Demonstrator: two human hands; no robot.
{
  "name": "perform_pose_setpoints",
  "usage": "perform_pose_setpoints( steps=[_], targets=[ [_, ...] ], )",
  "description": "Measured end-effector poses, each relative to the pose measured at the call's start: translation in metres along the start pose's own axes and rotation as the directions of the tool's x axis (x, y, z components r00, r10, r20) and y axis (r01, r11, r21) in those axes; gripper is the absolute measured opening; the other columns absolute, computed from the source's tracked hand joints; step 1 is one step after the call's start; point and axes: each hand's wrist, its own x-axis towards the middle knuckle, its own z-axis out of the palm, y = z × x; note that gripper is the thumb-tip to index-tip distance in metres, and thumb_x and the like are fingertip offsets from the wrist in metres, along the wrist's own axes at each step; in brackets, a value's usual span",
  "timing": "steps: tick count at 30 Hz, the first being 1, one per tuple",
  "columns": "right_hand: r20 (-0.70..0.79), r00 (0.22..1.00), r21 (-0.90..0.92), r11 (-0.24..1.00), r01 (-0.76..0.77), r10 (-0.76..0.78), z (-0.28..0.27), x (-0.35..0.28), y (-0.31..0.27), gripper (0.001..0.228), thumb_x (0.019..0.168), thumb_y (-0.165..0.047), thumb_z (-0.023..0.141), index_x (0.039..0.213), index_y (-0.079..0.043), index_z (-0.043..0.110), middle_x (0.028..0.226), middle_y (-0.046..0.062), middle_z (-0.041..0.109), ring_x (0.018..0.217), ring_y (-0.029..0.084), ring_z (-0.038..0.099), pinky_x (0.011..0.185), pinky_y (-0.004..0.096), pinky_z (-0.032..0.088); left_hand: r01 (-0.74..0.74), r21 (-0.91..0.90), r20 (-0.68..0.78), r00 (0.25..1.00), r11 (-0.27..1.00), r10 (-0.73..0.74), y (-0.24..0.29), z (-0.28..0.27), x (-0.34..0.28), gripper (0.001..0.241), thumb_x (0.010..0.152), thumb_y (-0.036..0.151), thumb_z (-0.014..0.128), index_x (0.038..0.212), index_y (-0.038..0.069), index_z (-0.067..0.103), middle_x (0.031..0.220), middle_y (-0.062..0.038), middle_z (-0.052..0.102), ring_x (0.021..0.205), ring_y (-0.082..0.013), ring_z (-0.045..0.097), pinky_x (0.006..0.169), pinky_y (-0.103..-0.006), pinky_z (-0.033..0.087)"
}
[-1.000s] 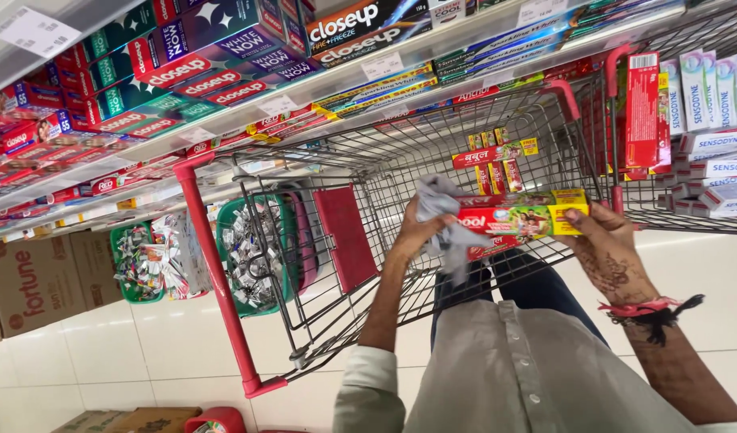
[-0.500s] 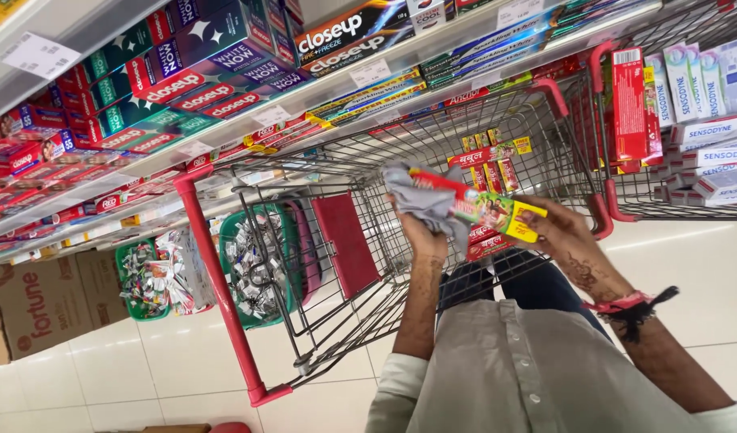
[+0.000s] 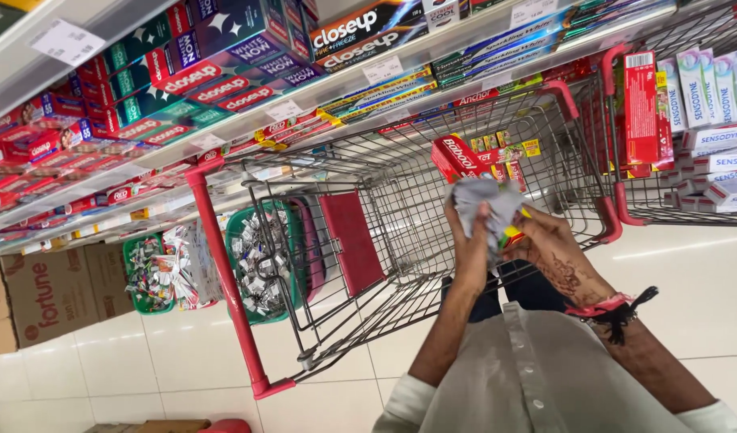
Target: Wiping down toothpaste boxes with a cloth and organizing them on a supermarket shelf.
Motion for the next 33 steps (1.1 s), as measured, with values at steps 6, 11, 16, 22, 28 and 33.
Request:
perform_pose_setpoints(
  steps=[6,11,16,22,28,33],
  targets=[
    [-0.040,0.940,0.091,0.938,-0.333,0.338,-0.027,-0.005,0.030,0.043,0.099,-0.033,0.062,0.122,0.003,0.063,0.089,0.017,0.071,0.075,0.029,0.073,0.066,0.040,0.061,0.352,-0.537,-0.035,0.899,0.767,-0.437,0.009,-0.028,0.055,0.085,0.082,0.059,0.061,0.151,0.027,0.024,0.147,-0.013,0.047,0.130,-0.0294,0.054,0.103,-0.0535,0.051],
    [0.030,0.916,0.301,0.870,-0.391,0.401,-0.003,-0.014,0.017,0.049,0.098,-0.040,0.059,0.131,-0.003,0.057,0.108,0.013,0.071,0.083,0.022,0.070,0.072,0.032,0.059,0.158,-0.776,0.057,0.982,0.611,-0.181,-0.011,-0.040,0.064,0.074,0.095,0.057,0.067,0.147,0.011,0.043,0.137,-0.010,0.060,0.124,-0.0266,0.062,0.107,-0.0456,0.052],
    [0.108,0.933,0.320,0.877,-0.358,0.342,-0.012,-0.013,0.038,0.049,0.100,-0.042,0.058,0.136,-0.009,0.056,0.113,0.012,0.068,0.088,0.023,0.068,0.074,0.036,0.059,0.275,-0.699,0.108,0.953,0.660,-0.283,-0.017,-0.027,0.020,0.064,0.095,0.051,0.069,0.141,0.011,0.052,0.128,-0.005,0.064,0.117,-0.0224,0.063,0.100,-0.0436,0.054],
    [0.191,0.901,0.457,0.777,-0.433,0.389,-0.005,-0.022,0.057,0.047,0.101,-0.040,0.059,0.135,-0.008,0.054,0.115,0.010,0.066,0.094,0.022,0.065,0.078,0.037,0.057,0.377,-0.637,0.183,0.921,0.672,-0.343,-0.043,-0.045,0.010,0.056,0.092,0.039,0.077,0.136,0.010,0.057,0.124,-0.004,0.064,0.114,-0.0198,0.064,0.099,-0.0411,0.054],
    [0.313,0.834,0.620,0.567,-0.542,0.455,0.031,-0.024,0.021,0.050,0.096,-0.037,0.059,0.129,0.000,0.052,0.098,0.012,0.063,0.080,0.017,0.060,0.064,0.026,0.052,0.204,-0.771,0.147,0.979,0.603,-0.144,-0.044,-0.054,0.024,0.076,0.092,0.052,0.076,0.147,0.008,0.049,0.138,-0.007,0.060,0.125,-0.0235,0.059,0.106,-0.0412,0.051],
    [0.466,0.757,0.698,0.335,-0.633,0.458,0.017,-0.025,0.012,0.054,0.102,-0.025,0.059,0.134,0.016,0.043,0.086,0.008,0.052,0.062,0.007,0.049,0.051,0.014,0.044,0.180,-0.742,0.183,0.981,0.645,-0.063,-0.047,-0.058,0.041,0.077,0.088,0.047,0.079,0.148,0.011,0.046,0.143,-0.006,0.058,0.131,-0.0234,0.057,0.112,-0.0416,0.049]
  ],
)
